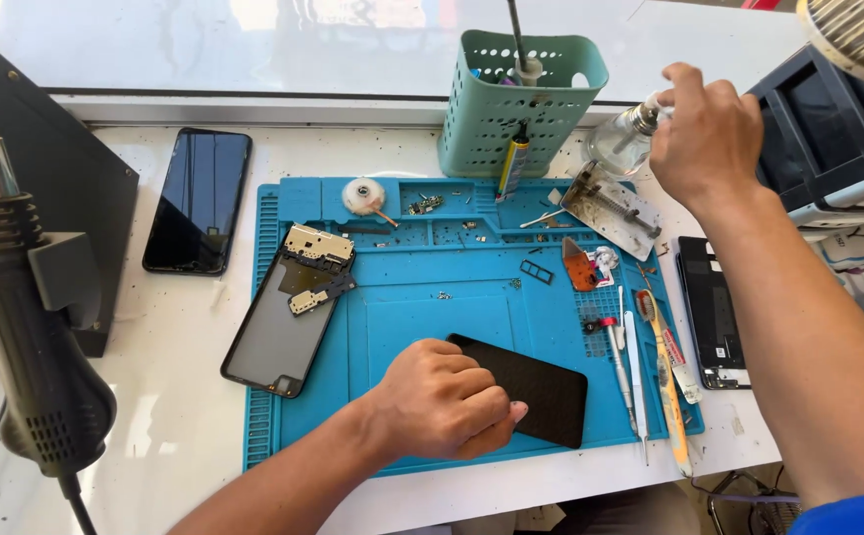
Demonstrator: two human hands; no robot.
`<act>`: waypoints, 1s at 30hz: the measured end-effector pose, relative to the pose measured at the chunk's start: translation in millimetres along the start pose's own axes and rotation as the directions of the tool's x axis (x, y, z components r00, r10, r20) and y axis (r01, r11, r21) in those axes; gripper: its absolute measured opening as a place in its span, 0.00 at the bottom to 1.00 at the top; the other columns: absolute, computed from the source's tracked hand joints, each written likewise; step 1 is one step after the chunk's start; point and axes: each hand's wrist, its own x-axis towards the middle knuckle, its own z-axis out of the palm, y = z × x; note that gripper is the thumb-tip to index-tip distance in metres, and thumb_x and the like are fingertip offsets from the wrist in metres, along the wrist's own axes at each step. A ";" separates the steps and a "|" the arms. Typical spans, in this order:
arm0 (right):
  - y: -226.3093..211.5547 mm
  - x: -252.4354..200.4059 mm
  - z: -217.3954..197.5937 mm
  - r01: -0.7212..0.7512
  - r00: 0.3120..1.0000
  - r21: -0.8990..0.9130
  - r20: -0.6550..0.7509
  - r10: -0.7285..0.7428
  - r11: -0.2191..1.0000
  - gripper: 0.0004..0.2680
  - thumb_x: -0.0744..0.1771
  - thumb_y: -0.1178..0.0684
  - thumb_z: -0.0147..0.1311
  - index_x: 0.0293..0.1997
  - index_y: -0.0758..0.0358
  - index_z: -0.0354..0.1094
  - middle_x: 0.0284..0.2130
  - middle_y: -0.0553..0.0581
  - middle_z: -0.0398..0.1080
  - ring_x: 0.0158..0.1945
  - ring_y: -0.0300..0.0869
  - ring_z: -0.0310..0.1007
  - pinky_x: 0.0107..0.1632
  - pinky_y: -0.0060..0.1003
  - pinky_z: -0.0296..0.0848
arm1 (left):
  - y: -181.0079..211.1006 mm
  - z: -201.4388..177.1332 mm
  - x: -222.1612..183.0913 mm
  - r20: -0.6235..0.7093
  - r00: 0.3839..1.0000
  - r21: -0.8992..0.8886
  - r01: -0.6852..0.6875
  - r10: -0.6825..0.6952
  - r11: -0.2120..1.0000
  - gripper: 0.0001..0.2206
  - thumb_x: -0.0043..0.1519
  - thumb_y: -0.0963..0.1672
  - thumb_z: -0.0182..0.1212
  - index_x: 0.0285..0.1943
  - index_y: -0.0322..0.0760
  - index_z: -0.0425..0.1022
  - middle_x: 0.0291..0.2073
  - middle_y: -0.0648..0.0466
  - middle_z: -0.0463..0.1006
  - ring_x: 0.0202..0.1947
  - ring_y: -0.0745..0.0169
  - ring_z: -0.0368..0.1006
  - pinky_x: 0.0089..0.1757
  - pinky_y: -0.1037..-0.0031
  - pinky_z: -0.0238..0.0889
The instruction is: Repairing a mobile phone by cleaning the screen and disassembling internal components using a screwdriver and prying tools
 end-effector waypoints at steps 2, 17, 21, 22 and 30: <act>1.1 -3.6 3.9 0.003 1.000 0.005 -0.027 -0.003 1.000 0.20 0.65 0.61 0.57 0.66 0.65 0.65 0.46 0.52 0.79 0.44 0.57 0.73 0.42 0.53 0.63 | 2.6 -0.6 -0.8 0.009 1.000 0.002 0.005 -0.005 1.000 0.20 0.70 0.42 0.60 0.22 0.43 0.60 0.13 0.60 0.60 0.12 0.68 0.53 0.21 0.75 0.45; -3.4 -0.7 -6.8 -0.100 0.991 0.120 0.100 0.088 0.988 0.20 0.65 0.59 0.55 0.66 0.66 0.61 0.50 0.55 0.76 0.49 0.58 0.69 0.46 0.55 0.57 | 1.7 -0.2 0.4 0.033 0.999 -0.002 0.000 0.001 1.000 0.19 0.70 0.42 0.60 0.24 0.43 0.62 0.13 0.59 0.62 0.13 0.69 0.55 0.21 0.75 0.47; -1.4 -1.6 -17.8 -0.162 0.987 0.378 0.045 0.157 0.912 0.16 0.67 0.65 0.56 0.63 0.71 0.62 0.50 0.62 0.78 0.50 0.61 0.74 0.53 0.60 0.64 | 2.9 0.3 0.4 0.025 1.000 0.000 -0.005 0.005 1.000 0.18 0.69 0.42 0.61 0.24 0.43 0.62 0.13 0.59 0.63 0.13 0.69 0.56 0.21 0.76 0.47; 6.8 -3.0 -12.2 -0.161 0.987 0.376 0.043 0.156 0.913 0.16 0.67 0.65 0.56 0.63 0.71 0.62 0.50 0.62 0.78 0.50 0.61 0.74 0.53 0.60 0.64 | 2.4 0.3 0.8 0.023 1.000 0.000 -0.007 0.007 1.000 0.18 0.69 0.42 0.61 0.24 0.43 0.62 0.13 0.59 0.63 0.13 0.69 0.56 0.21 0.76 0.47; 3.7 -19.4 -29.8 -0.459 0.748 0.884 0.437 0.499 -0.087 0.11 0.68 0.67 0.51 0.49 0.52 0.70 0.47 0.53 0.73 0.46 0.41 0.77 0.37 0.30 0.77 | 8.9 2.0 -0.4 0.062 0.998 0.006 -0.017 0.017 1.000 0.18 0.71 0.43 0.60 0.26 0.42 0.64 0.15 0.60 0.62 0.14 0.66 0.55 0.22 0.73 0.45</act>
